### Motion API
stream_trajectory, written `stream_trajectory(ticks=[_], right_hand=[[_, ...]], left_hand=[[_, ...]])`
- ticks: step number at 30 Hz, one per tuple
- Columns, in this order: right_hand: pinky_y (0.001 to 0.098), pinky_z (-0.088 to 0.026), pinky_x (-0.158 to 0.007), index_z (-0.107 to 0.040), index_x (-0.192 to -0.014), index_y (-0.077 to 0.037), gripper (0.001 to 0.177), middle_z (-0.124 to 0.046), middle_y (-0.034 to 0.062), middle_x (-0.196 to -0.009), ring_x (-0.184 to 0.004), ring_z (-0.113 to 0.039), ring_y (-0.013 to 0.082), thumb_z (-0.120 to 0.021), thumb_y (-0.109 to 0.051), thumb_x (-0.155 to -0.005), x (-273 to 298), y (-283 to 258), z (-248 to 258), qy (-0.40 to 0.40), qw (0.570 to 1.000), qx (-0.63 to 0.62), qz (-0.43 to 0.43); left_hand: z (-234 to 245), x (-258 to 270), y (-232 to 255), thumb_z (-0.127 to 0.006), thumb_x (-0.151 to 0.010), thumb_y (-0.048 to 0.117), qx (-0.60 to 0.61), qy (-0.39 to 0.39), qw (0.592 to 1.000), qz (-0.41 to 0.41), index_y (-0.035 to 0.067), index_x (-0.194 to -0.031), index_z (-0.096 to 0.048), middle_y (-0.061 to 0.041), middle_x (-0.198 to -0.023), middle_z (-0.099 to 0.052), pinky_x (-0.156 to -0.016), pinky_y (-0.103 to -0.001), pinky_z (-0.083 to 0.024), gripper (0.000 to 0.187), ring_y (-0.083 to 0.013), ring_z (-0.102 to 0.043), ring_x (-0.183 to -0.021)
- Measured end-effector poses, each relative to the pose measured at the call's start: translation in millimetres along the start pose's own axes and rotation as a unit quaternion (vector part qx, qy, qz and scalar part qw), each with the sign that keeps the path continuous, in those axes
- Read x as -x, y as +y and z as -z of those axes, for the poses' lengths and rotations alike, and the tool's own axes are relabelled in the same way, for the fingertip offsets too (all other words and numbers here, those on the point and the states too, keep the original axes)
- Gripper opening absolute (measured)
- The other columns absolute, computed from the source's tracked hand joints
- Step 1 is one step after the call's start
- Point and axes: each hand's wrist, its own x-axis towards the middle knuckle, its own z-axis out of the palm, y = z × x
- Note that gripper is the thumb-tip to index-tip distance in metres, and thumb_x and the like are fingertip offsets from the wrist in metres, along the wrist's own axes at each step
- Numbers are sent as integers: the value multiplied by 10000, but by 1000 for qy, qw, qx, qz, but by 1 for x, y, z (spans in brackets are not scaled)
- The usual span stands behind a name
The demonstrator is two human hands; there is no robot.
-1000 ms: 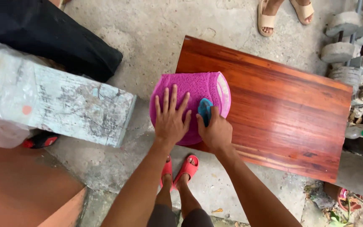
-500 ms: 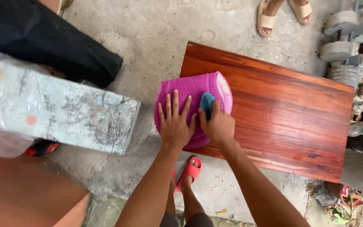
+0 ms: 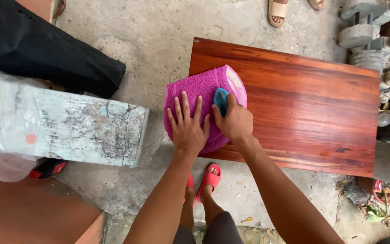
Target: Scrubbing a purple pet mat with a blue brush on a wooden table.
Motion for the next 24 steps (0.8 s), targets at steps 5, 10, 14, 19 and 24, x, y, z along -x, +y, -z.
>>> stream_trajectory(ticks=[5,10,14,19,24], right_hand=[[581,-542,-555,-508,-1129,-41,483,-688,250,-706,-626,-683,478,-656,-468,-958,38,1,2,-38,999,13,-22],[587,-540,-538,-516,-1070,-72,446,-696,232,-708,-619,-687,475,-664,-468,-926,73,18,24,-70,997,5,11],[604,-536,-564,-521,-1124,-77,470,-699,246,-711,-629,-686,484,-657,-483,-931,61,38,37,-92,994,40,-38],[596,-543,-580,-505,-1218,-63,507,-700,258,-759,-654,-682,492,-631,-479,-958,48,29,34,-62,998,-14,-28],[574,-565,-655,-518,-1185,-74,516,-729,246,-858,-749,-705,477,-625,-518,-944,8,24,17,-122,991,31,55]], left_hand=[[1,1,-1,-532,-1004,493,10,1,1000,10,241,-1571,-438,-210,-1679,-233,-1216,-652,-183,629,-440,-236,-1539],[3,-2,0,-516,-1015,506,18,-4,1000,10,235,-1571,-445,-205,-1684,-232,-1218,-648,-183,622,-435,-234,-1540],[3,-2,1,-499,-1023,509,14,-7,1000,1,225,-1565,-452,-215,-1677,-231,-1214,-657,-177,614,-442,-230,-1536],[0,0,1,-496,-1040,495,-1,0,1000,-26,214,-1576,-448,-220,-1684,-229,-1221,-664,-169,608,-445,-225,-1548],[0,-2,3,-524,-994,483,0,-5,1000,-17,208,-1566,-451,-219,-1675,-224,-1210,-658,-153,638,-439,-212,-1539]])
